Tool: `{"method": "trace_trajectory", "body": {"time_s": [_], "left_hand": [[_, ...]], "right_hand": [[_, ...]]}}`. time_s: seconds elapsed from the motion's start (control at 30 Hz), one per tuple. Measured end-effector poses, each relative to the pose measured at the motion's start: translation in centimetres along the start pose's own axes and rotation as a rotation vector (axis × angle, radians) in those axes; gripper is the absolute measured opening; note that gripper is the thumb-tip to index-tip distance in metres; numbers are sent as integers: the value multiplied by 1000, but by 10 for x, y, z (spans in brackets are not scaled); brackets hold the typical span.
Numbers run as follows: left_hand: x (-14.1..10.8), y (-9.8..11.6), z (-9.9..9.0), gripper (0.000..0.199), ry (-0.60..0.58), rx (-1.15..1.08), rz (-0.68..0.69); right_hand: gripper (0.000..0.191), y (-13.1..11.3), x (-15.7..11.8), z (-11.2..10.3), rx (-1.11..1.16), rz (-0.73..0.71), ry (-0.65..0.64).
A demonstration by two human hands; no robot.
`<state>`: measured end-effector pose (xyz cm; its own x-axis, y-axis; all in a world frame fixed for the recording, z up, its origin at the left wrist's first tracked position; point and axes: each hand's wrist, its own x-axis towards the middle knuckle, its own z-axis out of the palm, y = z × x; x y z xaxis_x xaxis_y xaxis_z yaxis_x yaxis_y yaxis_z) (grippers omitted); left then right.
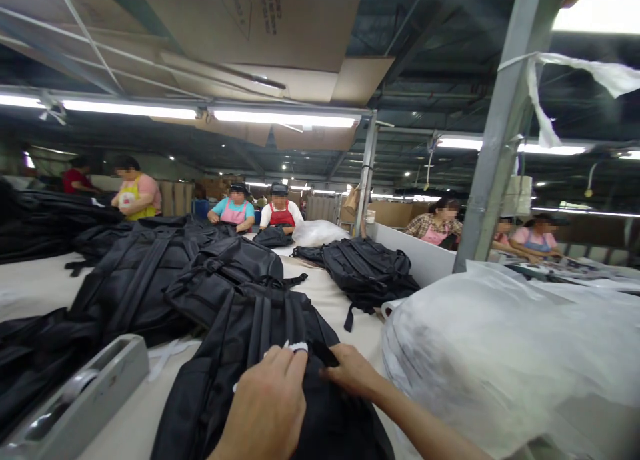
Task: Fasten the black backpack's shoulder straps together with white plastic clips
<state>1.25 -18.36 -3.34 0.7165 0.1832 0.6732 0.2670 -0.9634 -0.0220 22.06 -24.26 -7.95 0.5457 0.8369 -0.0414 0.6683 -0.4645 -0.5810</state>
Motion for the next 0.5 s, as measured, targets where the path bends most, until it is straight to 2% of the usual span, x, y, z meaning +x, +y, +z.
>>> {"method": "trace_trajectory", "body": {"time_s": [0.1, 0.17, 0.3, 0.5], "left_hand": [[-13, 11, 31, 29, 257, 79, 218], [-20, 17, 50, 31, 357, 136, 287], [-26, 21, 70, 28, 337, 183, 320], [-25, 26, 71, 27, 296, 177, 292]], "right_hand": [[20, -3, 8, 9, 263, 99, -48], [20, -5, 11, 19, 387, 154, -97], [8, -8, 6, 36, 499, 183, -191], [17, -7, 6, 38, 512, 94, -200]]}}
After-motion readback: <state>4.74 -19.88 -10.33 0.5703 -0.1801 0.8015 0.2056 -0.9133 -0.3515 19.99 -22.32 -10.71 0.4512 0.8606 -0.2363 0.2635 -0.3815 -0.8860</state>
